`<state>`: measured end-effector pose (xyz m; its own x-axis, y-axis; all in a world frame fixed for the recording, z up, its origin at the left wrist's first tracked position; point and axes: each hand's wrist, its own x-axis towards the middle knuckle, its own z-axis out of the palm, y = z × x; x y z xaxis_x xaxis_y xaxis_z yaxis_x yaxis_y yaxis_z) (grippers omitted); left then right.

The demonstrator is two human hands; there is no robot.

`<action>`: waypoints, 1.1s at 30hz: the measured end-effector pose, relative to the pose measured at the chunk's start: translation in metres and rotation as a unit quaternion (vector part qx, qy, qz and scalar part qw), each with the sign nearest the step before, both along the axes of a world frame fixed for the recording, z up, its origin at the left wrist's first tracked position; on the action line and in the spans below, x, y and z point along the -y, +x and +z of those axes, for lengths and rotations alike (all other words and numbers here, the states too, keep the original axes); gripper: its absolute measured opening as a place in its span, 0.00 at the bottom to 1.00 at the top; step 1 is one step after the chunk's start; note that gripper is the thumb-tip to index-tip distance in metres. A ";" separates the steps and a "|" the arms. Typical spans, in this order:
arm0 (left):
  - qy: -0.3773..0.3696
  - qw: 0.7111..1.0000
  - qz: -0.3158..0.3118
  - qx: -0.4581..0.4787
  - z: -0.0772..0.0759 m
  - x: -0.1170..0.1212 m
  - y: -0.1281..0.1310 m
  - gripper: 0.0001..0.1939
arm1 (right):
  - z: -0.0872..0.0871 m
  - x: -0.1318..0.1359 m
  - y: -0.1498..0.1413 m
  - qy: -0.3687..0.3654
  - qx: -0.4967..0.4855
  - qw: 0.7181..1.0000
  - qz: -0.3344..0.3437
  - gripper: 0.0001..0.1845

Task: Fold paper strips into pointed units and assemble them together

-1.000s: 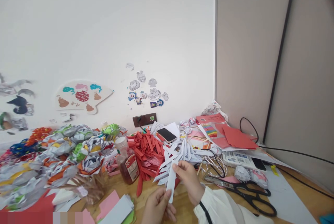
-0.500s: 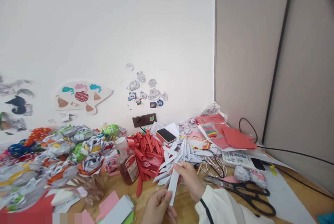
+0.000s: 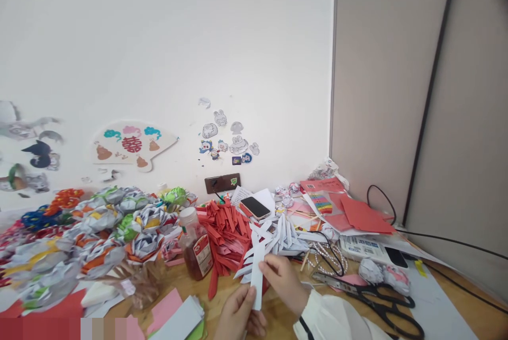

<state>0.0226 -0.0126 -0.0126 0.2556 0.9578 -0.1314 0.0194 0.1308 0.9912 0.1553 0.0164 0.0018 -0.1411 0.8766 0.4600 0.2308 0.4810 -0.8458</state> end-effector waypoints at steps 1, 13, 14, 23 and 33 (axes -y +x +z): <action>0.022 1.000 0.015 -0.013 0.002 0.001 -0.001 0.25 | 0.001 0.002 -0.001 0.021 0.041 0.999 -0.020 0.20; 0.141 0.983 0.089 -0.071 0.026 0.004 -0.009 0.22 | -0.001 0.018 -0.010 0.223 0.329 0.913 -0.091 0.06; 0.127 0.987 0.084 -0.055 0.022 0.002 -0.009 0.22 | 0.000 0.018 -0.010 0.213 0.321 0.919 -0.085 0.07; 0.070 0.995 0.062 0.027 0.017 -0.009 -0.017 0.22 | 0.002 0.013 -0.004 0.092 0.154 0.984 0.011 0.12; 0.039 0.998 0.050 -0.022 0.006 -0.011 -0.017 0.18 | 0.002 0.014 -0.009 0.053 0.089 0.994 -0.031 0.08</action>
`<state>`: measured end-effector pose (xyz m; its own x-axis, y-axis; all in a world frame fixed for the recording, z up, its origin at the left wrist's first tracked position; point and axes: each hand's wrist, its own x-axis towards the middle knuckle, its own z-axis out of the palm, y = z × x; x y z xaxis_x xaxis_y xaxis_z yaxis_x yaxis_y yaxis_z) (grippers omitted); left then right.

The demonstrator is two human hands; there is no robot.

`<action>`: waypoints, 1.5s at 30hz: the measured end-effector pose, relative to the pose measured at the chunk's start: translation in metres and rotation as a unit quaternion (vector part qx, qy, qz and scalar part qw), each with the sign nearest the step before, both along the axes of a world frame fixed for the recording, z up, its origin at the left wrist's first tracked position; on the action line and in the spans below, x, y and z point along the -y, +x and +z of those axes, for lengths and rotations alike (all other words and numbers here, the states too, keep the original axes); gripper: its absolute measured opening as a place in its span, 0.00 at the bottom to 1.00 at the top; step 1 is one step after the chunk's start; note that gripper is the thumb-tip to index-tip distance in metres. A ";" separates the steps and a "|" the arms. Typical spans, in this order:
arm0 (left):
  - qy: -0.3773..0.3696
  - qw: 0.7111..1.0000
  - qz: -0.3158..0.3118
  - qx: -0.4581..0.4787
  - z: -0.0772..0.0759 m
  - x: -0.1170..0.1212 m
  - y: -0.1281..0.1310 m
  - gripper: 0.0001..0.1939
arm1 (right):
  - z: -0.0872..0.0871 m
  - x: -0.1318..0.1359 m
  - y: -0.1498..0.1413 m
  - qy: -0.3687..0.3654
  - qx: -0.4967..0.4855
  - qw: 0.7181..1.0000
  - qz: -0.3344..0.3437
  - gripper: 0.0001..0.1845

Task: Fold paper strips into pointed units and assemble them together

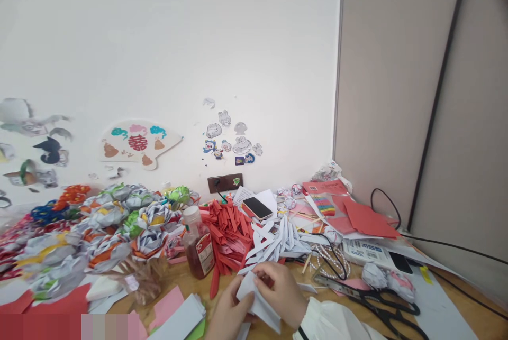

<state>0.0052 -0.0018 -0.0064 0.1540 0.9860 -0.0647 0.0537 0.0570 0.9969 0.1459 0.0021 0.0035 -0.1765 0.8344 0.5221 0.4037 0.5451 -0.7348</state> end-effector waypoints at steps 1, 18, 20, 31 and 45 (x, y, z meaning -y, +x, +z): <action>-0.005 1.000 -0.003 -0.016 -0.001 0.000 0.000 0.17 | 0.000 0.000 0.000 -0.001 0.003 1.000 0.003 0.08; -0.048 0.997 -0.062 0.017 0.001 0.000 -0.004 0.25 | -0.001 -0.003 0.007 0.145 0.127 0.981 0.023 0.08; -0.070 0.994 -0.070 0.036 0.000 0.000 -0.004 0.25 | -0.002 -0.002 0.008 0.211 0.170 0.962 0.028 0.11; 0.027 0.996 -0.047 -0.071 -0.002 -0.005 -0.008 0.24 | 0.000 -0.003 0.007 0.021 0.031 0.998 0.055 0.09; 0.187 0.955 0.024 -0.228 -0.009 -0.005 -0.007 0.16 | -0.010 -0.012 0.009 -0.244 -0.089 0.952 0.159 0.14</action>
